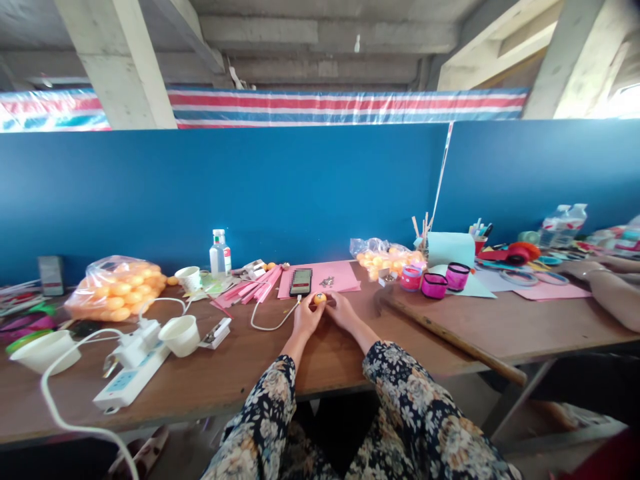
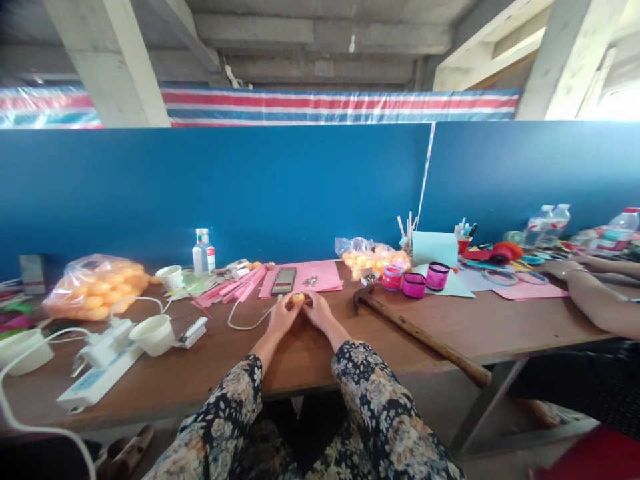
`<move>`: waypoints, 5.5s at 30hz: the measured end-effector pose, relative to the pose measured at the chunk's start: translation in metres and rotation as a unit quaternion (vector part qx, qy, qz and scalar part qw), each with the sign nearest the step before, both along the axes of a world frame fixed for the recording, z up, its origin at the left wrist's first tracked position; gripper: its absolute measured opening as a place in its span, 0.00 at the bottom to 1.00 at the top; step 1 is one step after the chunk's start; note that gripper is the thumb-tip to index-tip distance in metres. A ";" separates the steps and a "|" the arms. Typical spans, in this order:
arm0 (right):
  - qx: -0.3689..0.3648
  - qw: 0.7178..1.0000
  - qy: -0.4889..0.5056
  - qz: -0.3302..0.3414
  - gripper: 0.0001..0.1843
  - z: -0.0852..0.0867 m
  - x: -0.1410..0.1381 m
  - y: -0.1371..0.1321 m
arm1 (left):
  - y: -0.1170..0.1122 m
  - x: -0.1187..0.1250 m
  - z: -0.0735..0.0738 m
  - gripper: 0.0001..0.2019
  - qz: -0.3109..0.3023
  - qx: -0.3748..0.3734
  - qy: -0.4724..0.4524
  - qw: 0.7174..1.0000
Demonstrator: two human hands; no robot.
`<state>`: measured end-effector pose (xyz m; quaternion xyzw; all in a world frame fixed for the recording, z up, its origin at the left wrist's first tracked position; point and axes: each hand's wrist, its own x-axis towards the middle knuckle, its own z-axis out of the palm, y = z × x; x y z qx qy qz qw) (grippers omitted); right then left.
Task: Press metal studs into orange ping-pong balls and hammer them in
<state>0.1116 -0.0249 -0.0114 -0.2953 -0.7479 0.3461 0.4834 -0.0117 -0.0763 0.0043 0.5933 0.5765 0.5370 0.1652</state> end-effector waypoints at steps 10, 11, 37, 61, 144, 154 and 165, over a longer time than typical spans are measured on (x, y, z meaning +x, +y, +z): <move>-0.001 1.000 -0.005 0.002 0.18 -0.004 -0.001 0.003 | 0.001 0.000 -0.002 0.21 0.014 -0.002 0.005 1.000; -0.002 1.000 -0.004 0.003 0.18 -0.004 -0.001 0.003 | 0.001 0.000 -0.002 0.20 0.015 -0.002 0.008 1.000; -0.017 1.000 0.007 0.018 0.15 -0.004 0.000 0.002 | 0.002 -0.003 -0.004 0.16 0.028 -0.013 0.042 0.999; -0.050 0.972 -0.083 -0.215 0.15 0.015 0.004 0.002 | 0.000 -0.001 -0.003 0.18 0.067 -0.026 0.062 0.995; -0.091 0.995 0.015 -0.037 0.14 0.026 0.002 -0.024 | 0.002 -0.002 -0.006 0.17 0.027 0.045 0.007 0.999; -0.088 0.995 -0.002 -0.040 0.12 0.026 0.002 -0.023 | 0.003 -0.002 -0.008 0.17 0.027 0.046 -0.006 0.999; -0.079 0.996 -0.016 -0.039 0.14 0.021 0.002 -0.019 | 0.003 -0.002 -0.008 0.18 0.027 0.049 -0.014 0.998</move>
